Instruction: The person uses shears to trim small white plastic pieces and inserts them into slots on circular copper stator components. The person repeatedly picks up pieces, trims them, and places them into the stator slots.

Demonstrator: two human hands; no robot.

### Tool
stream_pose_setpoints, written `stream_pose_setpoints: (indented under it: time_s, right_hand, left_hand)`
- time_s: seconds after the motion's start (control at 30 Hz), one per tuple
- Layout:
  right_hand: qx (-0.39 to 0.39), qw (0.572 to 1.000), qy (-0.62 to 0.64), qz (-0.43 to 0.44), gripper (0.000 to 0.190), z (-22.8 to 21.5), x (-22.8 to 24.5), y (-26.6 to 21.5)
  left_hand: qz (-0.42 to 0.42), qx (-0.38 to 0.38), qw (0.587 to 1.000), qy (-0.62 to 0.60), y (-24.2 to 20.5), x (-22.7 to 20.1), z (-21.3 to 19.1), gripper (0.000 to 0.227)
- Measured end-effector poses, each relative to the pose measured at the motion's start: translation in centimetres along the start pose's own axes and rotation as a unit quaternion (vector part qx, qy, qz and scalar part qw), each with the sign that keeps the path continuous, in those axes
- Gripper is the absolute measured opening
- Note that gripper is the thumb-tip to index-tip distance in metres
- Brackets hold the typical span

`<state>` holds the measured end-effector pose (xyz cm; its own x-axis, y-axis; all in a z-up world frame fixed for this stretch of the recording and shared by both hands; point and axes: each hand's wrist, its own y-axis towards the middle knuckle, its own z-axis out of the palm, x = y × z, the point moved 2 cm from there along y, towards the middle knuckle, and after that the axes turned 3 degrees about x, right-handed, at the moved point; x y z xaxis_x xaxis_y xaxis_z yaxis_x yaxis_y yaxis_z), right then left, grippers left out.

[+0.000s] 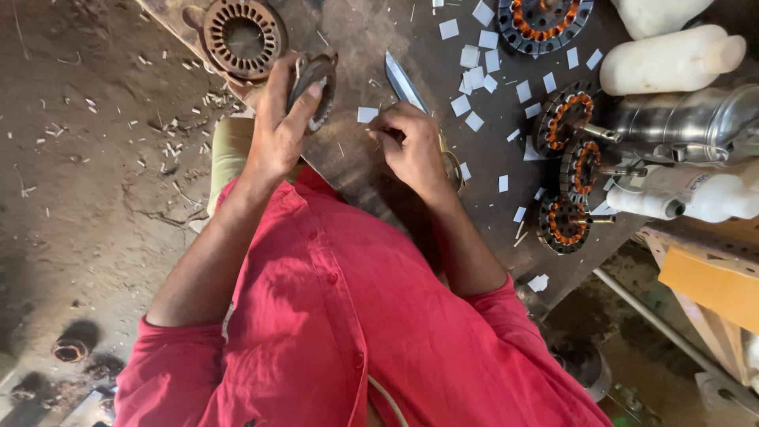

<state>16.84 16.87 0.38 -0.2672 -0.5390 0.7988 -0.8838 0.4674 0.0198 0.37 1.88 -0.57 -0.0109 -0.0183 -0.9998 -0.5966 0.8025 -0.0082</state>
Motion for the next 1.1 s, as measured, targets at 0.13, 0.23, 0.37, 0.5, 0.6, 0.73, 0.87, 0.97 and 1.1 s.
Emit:
stream_pose_setpoints:
  time_s: [0.13, 0.23, 0.37, 0.5, 0.6, 0.73, 0.87, 0.97, 1.1]
  right_hand:
    - [-0.021, 0.997, 0.073, -0.001, 0.018, 1.1, 0.2, -0.3]
    - [0.004, 0.997, 0.074, 0.003, 0.017, 2.4, 0.0, -0.1]
    - [0.055, 0.992, 0.108, 0.014, 0.02, 4.3, -0.3, 0.0]
    - [0.057, 0.992, 0.112, -0.005, 0.024, 4.9, 0.6, -0.2]
    - [0.055, 0.995, 0.082, -0.01, 0.023, 4.7, 1.3, -0.2]
    - [0.042, 0.996, 0.074, -0.032, 0.021, 4.8, 1.9, -0.6]
    - [0.013, 0.996, 0.023, -0.085, 0.024, 5.8, 1.5, -1.4]
    - [0.017, 0.994, 0.023, -0.102, 0.026, 6.3, 0.6, -1.5]
    - [-0.01, 0.997, 0.079, -0.008, 0.018, 4.9, -0.6, -0.9]
  left_hand:
    - [-0.007, 0.005, 0.999, 0.035, -0.1, 0.7, -0.3, 0.043]
    - [0.004, 0.026, 1.0, 0.01, -0.3, 1.0, -0.6, 0.038]
    - [-0.026, 0.02, 0.999, -0.025, 0.0, 1.6, -0.9, 0.035]
    - [-0.029, 0.015, 0.998, 0.045, 0.0, 1.9, -0.9, 0.035]
    - [0.052, 0.007, 0.996, 0.079, -0.1, 1.7, -0.6, 0.041]
    - [0.213, -0.019, 0.934, 0.288, -0.5, 1.0, -0.4, 0.036]
    - [0.062, -0.023, 0.987, 0.144, -0.9, 1.3, -0.2, 0.043]
    - [0.011, -0.016, 0.993, 0.115, -1.1, 1.4, 0.1, 0.041]
    - [-0.02, -0.01, 0.994, 0.11, -1.2, 1.3, -0.2, 0.042]
